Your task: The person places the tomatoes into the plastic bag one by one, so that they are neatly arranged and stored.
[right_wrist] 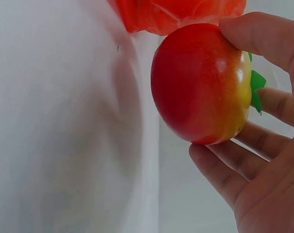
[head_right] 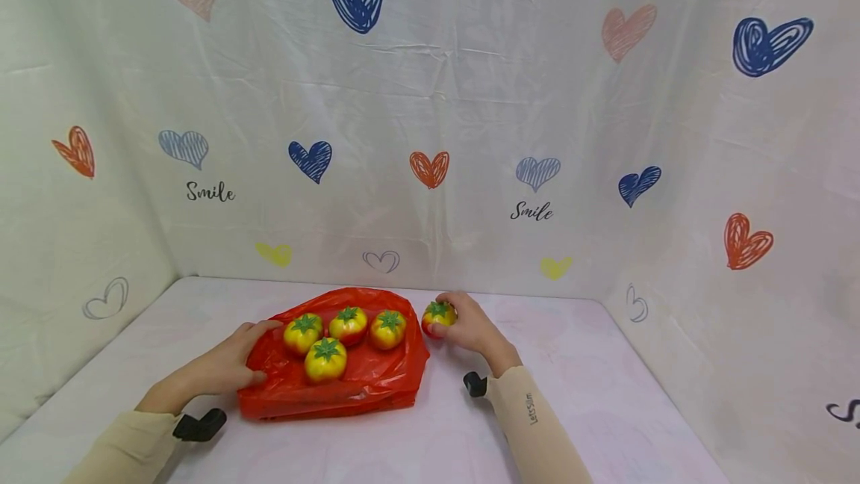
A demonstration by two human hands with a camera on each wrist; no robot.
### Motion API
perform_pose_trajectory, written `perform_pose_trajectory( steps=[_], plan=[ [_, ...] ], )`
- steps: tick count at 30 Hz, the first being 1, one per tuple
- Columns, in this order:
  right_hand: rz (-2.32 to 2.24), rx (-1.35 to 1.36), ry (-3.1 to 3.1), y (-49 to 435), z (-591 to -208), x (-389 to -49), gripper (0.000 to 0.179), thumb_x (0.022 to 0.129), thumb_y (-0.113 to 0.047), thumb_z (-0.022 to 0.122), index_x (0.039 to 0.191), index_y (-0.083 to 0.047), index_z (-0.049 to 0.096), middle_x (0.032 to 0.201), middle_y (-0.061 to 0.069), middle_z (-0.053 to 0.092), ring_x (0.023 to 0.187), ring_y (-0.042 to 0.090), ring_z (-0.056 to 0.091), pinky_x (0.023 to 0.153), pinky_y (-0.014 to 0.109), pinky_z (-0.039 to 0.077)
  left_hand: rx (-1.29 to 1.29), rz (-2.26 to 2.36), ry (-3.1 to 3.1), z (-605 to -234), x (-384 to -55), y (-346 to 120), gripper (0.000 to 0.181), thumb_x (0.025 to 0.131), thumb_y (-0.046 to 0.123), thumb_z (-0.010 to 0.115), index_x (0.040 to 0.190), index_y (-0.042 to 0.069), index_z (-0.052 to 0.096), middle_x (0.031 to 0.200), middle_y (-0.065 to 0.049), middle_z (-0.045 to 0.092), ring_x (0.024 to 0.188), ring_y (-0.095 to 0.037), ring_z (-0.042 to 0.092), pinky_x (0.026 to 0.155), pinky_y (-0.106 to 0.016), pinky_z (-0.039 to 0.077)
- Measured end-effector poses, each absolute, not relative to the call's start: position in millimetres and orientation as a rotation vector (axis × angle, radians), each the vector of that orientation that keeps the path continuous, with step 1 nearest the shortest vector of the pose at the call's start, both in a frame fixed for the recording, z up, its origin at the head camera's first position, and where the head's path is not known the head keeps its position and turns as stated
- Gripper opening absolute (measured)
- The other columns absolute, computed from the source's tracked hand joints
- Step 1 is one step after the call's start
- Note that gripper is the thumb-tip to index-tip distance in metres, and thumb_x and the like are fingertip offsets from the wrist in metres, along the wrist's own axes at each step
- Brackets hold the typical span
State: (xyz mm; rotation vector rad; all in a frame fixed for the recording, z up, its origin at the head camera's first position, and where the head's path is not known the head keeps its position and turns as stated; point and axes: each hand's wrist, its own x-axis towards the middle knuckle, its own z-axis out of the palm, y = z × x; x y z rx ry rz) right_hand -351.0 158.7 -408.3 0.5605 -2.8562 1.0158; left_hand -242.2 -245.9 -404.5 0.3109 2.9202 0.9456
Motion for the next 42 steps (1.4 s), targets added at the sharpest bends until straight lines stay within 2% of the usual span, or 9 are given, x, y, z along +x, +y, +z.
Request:
perform_pose_trajectory(
  steps=[15, 21, 27, 38, 42],
  plan=[
    [1.027, 0.663, -2.724, 158.0, -386.3, -343.8, 0.049, 0.078, -0.032, 0.075, 0.122, -0.017, 0.058, 0.119, -0.001, 0.054, 0.103, 0.019, 0.053, 0.088, 0.039, 0.051, 0.317, 0.948, 2.922, -403.9, -239.6, -245.9, 0.079, 0.067, 0.004, 0.073, 0.138, 0.006, 0.039, 0.120, -0.017, 0.043, 0.104, -0.031, 0.050, 0.083, -0.053, 0.051],
    [1.031, 0.740, -2.673, 154.9, -376.2, -337.8, 0.049, 0.080, -0.031, 0.075, 0.123, -0.016, 0.056, 0.120, -0.001, 0.053, 0.103, 0.018, 0.052, 0.090, 0.044, 0.049, 0.323, 0.949, 2.924, -403.8, -239.6, -246.2, 0.079, 0.067, 0.003, 0.073, 0.138, 0.006, 0.039, 0.118, -0.017, 0.043, 0.103, -0.031, 0.050, 0.083, -0.053, 0.050],
    [0.993, 0.774, -2.644, 149.8, -366.2, -329.5, 0.048, 0.080, -0.033, 0.074, 0.122, -0.020, 0.056, 0.119, -0.005, 0.052, 0.102, 0.014, 0.051, 0.088, 0.037, 0.050, 0.319, 0.947, 2.917, -403.0, -240.3, -246.3, 0.080, 0.067, 0.003, 0.073, 0.139, 0.006, 0.038, 0.119, -0.018, 0.043, 0.104, -0.032, 0.050, 0.083, -0.054, 0.051],
    [0.971, 0.928, -2.542, 138.0, -361.9, -318.2, 0.044, 0.080, -0.032, 0.075, 0.119, -0.022, 0.057, 0.118, -0.008, 0.051, 0.100, 0.011, 0.051, 0.085, 0.038, 0.051, 0.323, 0.947, 2.917, -403.9, -240.7, -246.4, 0.079, 0.068, 0.003, 0.073, 0.138, 0.006, 0.039, 0.119, -0.017, 0.043, 0.104, -0.032, 0.050, 0.084, -0.054, 0.050],
    [0.957, 0.955, -2.532, 132.8, -360.7, -313.6, 0.044, 0.079, -0.033, 0.075, 0.118, -0.024, 0.057, 0.118, -0.010, 0.051, 0.100, 0.009, 0.050, 0.084, 0.034, 0.051, 0.333, 0.948, 2.923, -403.8, -240.6, -246.2, 0.078, 0.068, 0.003, 0.073, 0.138, 0.006, 0.039, 0.119, -0.018, 0.043, 0.104, -0.032, 0.050, 0.084, -0.054, 0.050]
  ],
)
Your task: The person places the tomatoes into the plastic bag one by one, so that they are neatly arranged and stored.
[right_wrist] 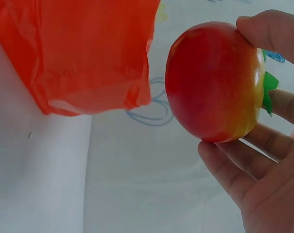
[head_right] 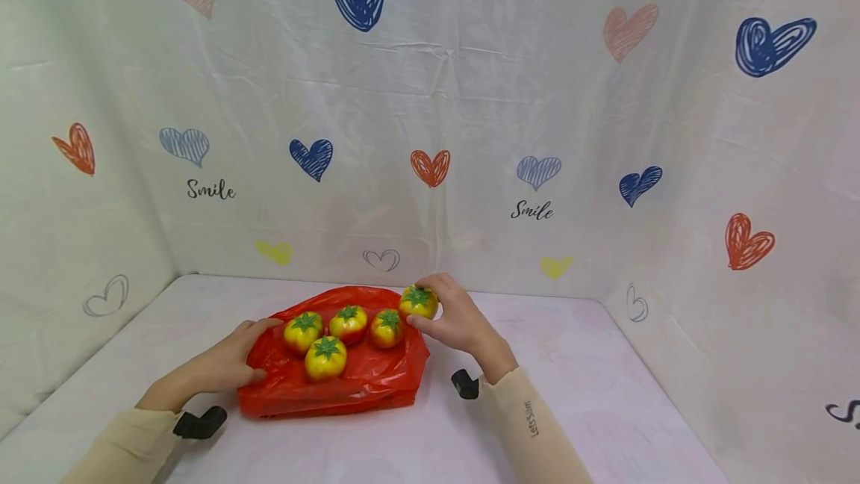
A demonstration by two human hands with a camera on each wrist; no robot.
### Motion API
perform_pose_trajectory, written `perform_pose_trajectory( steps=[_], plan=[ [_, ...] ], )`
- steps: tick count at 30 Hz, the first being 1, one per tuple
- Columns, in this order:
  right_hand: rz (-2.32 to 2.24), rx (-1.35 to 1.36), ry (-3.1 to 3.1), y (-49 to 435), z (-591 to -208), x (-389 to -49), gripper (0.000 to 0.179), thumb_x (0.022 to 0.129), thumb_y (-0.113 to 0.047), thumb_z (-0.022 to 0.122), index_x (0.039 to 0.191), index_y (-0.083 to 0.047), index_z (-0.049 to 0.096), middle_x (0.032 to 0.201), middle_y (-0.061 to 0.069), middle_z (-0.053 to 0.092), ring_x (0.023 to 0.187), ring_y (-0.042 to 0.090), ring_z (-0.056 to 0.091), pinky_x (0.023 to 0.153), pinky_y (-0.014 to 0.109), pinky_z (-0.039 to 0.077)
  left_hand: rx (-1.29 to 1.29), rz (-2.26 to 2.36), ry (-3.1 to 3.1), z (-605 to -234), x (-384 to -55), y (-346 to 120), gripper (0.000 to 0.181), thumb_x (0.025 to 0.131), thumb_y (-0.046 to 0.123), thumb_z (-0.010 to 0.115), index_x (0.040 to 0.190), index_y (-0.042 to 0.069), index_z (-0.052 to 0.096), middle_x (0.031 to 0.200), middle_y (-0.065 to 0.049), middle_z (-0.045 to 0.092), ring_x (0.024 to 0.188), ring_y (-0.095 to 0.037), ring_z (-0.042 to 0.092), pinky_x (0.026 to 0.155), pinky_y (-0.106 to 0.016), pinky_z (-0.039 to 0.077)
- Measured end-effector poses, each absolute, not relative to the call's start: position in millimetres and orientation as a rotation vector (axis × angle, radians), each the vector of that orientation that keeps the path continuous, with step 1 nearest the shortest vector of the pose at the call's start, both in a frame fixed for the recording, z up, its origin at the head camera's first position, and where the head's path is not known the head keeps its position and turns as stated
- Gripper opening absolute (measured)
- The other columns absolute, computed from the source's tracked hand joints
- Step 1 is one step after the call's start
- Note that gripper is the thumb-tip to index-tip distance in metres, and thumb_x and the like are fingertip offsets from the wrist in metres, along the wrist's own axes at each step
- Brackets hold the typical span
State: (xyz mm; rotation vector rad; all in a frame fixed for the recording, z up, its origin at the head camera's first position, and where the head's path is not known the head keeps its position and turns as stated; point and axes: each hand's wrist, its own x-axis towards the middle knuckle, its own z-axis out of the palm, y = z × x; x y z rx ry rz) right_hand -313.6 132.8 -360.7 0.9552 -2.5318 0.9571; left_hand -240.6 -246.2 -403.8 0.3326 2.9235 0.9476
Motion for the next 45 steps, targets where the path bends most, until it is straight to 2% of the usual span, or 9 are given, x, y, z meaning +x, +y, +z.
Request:
perform_pose_trajectory(
  steps=[5, 12, 19, 33, 45],
  plan=[
    [0.940, 0.985, -2.546, 125.7, -360.9, -308.7, 0.044, 0.079, -0.033, 0.075, 0.119, -0.027, 0.056, 0.119, -0.014, 0.049, 0.101, 0.006, 0.049, 0.083, 0.029, 0.051, 0.330, 0.951, 2.919, -402.6, -239.9, -245.8, 0.079, 0.067, 0.004, 0.073, 0.139, 0.006, 0.039, 0.121, -0.018, 0.043, 0.105, -0.032, 0.049, 0.084, -0.054, 0.050],
    [0.938, 1.041, -2.584, 114.8, -362.2, -300.8, 0.047, 0.080, -0.037, 0.074, 0.122, -0.025, 0.055, 0.123, -0.011, 0.048, 0.103, 0.008, 0.048, 0.084, 0.035, 0.052, 0.325, 0.947, 2.920, -402.3, -239.6, -245.6, 0.079, 0.068, 0.003, 0.073, 0.139, 0.006, 0.038, 0.120, -0.018, 0.043, 0.105, -0.032, 0.049, 0.084, -0.054, 0.050],
    [0.930, 1.166, -2.567, 105.2, -365.4, -294.8, 0.048, 0.082, -0.038, 0.073, 0.123, -0.022, 0.055, 0.124, -0.009, 0.049, 0.110, 0.008, 0.049, 0.090, 0.032, 0.050, 0.324, 0.943, 2.920, -402.2, -239.8, -245.6, 0.079, 0.068, 0.003, 0.073, 0.139, 0.006, 0.038, 0.121, -0.018, 0.042, 0.105, -0.032, 0.049, 0.083, -0.054, 0.050],
    [0.934, 1.241, -2.633, 87.6, -377.6, -288.0, 0.052, 0.083, -0.045, 0.069, 0.128, -0.024, 0.052, 0.128, -0.008, 0.048, 0.116, 0.011, 0.047, 0.093, 0.038, 0.049, 0.318, 0.942, 2.917, -402.9, -239.9, -245.6, 0.079, 0.068, 0.003, 0.073, 0.139, 0.006, 0.038, 0.121, -0.019, 0.042, 0.106, -0.033, 0.049, 0.084, -0.055, 0.050],
    [0.902, 1.320, -2.602, 79.8, -392.7, -290.4, 0.045, 0.084, -0.041, 0.070, 0.123, -0.024, 0.053, 0.126, -0.008, 0.050, 0.115, 0.011, 0.048, 0.092, 0.029, 0.048, 0.321, 0.947, 2.911, -402.9, -240.3, -245.5, 0.079, 0.068, 0.003, 0.073, 0.139, 0.006, 0.038, 0.122, -0.019, 0.042, 0.106, -0.033, 0.049, 0.083, -0.054, 0.050]
  ],
)
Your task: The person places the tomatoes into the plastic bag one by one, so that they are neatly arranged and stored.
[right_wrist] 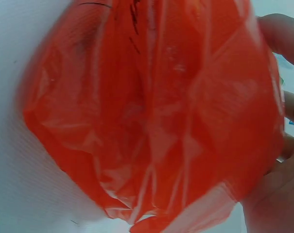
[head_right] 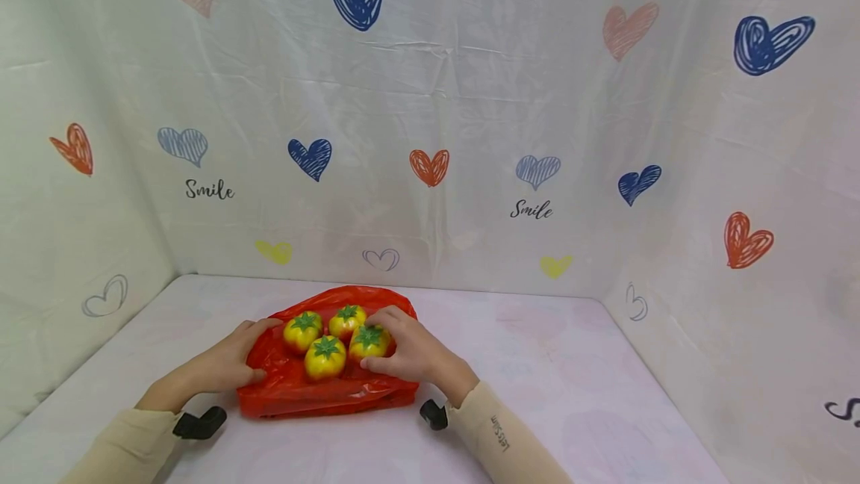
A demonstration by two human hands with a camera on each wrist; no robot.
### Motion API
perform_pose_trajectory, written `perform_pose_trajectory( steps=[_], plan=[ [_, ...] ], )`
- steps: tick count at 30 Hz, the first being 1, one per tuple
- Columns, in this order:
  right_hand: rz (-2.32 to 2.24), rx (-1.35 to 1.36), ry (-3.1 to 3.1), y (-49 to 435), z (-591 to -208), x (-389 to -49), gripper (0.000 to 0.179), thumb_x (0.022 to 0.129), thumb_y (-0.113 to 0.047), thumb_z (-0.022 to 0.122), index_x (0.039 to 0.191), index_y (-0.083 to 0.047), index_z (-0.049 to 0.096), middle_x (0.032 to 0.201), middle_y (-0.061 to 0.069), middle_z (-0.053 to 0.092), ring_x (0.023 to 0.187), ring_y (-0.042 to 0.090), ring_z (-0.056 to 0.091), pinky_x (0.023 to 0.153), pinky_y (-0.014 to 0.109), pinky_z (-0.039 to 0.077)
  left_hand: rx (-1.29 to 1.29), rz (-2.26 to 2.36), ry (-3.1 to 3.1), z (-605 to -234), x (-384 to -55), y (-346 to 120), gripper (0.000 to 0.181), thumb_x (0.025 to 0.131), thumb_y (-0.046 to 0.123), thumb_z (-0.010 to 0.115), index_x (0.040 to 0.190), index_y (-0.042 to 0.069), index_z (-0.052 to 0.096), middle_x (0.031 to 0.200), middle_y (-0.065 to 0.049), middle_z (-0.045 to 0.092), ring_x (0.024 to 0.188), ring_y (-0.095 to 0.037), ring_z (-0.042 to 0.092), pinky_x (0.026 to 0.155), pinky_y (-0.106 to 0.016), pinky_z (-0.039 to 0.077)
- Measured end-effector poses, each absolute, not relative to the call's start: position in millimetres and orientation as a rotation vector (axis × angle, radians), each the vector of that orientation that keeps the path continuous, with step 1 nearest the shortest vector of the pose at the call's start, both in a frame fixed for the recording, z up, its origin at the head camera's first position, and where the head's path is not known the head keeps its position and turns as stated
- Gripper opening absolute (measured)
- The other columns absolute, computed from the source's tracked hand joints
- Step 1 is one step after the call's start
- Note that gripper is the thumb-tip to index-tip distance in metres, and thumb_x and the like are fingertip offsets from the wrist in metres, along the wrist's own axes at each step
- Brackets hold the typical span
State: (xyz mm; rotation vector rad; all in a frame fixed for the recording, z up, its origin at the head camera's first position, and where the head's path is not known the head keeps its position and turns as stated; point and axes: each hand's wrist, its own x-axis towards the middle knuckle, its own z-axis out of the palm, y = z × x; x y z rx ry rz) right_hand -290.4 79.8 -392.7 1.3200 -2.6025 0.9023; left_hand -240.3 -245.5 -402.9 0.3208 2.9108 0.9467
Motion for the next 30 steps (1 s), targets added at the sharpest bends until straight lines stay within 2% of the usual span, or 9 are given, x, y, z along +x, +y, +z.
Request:
perform_pose_trajectory(
  steps=[13, 30],
  plan=[
    [0.855, 1.261, -2.663, 75.9, -400.1, -288.8, 0.045, 0.084, -0.043, 0.069, 0.123, -0.025, 0.054, 0.129, -0.006, 0.049, 0.121, 0.014, 0.044, 0.098, 0.039, 0.045, 0.315, 0.947, 2.908, -402.4, -241.0, -245.6, 0.080, 0.068, 0.004, 0.074, 0.139, 0.006, 0.038, 0.122, -0.019, 0.042, 0.105, -0.033, 0.049, 0.082, -0.053, 0.051],
    [0.834, 1.209, -2.751, 75.2, -407.7, -290.2, 0.047, 0.084, -0.045, 0.067, 0.126, -0.028, 0.053, 0.129, -0.007, 0.050, 0.122, 0.013, 0.043, 0.100, 0.041, 0.043, 0.332, 0.941, 2.919, -401.5, -240.1, -245.0, 0.078, 0.068, 0.004, 0.073, 0.138, 0.005, 0.039, 0.120, -0.019, 0.043, 0.103, -0.032, 0.050, 0.083, -0.053, 0.050]
  ],
)
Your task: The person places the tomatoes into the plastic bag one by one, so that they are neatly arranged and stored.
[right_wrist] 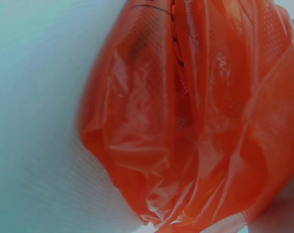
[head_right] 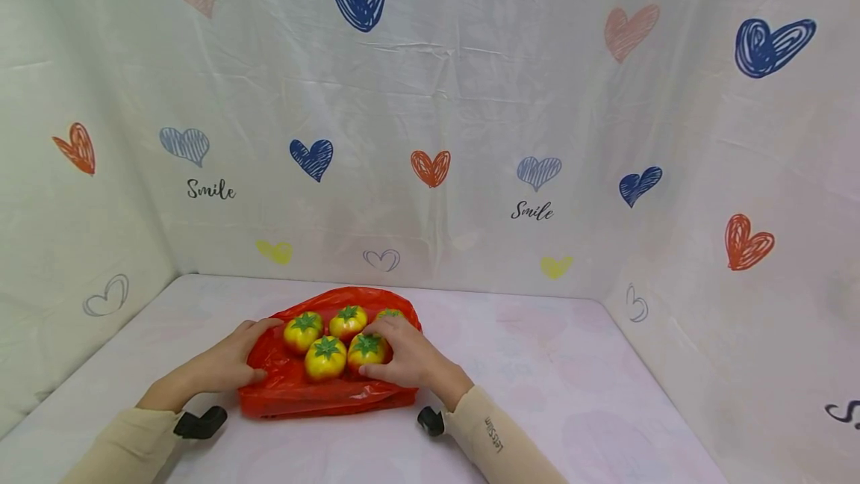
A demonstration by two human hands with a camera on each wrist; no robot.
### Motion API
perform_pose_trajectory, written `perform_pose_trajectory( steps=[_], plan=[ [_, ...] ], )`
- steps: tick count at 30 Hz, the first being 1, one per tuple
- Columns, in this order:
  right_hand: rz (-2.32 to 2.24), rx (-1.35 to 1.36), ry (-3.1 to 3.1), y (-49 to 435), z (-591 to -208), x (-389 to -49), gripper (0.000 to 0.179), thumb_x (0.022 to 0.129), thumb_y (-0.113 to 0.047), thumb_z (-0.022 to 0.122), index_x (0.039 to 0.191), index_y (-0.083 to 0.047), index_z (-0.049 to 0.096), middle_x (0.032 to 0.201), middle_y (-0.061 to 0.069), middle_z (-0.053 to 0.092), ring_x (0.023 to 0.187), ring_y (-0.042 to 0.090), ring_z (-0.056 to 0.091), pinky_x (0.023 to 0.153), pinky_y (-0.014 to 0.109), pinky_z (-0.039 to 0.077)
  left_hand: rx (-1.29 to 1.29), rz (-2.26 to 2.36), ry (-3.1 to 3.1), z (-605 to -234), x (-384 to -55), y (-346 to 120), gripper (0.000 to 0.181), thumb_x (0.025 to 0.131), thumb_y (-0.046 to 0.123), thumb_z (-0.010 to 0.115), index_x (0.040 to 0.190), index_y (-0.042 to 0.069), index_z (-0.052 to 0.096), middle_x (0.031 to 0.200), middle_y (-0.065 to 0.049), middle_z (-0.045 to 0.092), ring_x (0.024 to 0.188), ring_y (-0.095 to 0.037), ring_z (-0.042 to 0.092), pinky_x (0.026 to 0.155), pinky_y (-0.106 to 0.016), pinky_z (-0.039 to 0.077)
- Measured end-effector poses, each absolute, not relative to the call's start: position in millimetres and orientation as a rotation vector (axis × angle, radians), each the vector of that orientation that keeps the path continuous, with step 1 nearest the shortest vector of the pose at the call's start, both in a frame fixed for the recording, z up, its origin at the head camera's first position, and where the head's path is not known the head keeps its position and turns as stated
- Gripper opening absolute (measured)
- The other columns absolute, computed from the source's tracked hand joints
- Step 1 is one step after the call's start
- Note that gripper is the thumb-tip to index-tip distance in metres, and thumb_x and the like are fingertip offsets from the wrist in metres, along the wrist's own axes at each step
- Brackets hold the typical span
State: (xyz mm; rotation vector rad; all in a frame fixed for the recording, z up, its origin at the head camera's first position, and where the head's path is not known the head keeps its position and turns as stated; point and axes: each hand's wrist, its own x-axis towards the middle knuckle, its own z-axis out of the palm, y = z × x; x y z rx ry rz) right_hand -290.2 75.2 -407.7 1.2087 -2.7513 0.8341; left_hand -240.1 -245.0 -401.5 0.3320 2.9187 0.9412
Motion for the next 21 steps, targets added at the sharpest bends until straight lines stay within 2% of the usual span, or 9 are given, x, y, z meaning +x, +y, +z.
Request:
perform_pose_trajectory(
  steps=[21],
  plan=[
    [0.811, 1.188, -2.803, 74.0, -409.1, -289.7, 0.043, 0.085, -0.042, 0.068, 0.123, -0.026, 0.056, 0.127, -0.008, 0.050, 0.121, 0.014, 0.043, 0.099, 0.040, 0.044, 0.302, 0.948, 2.910, -400.1, -238.7, -243.7, 0.080, 0.067, 0.003, 0.073, 0.139, 0.006, 0.039, 0.122, -0.019, 0.042, 0.105, -0.032, 0.050, 0.082, -0.053, 0.051]
  ],
)
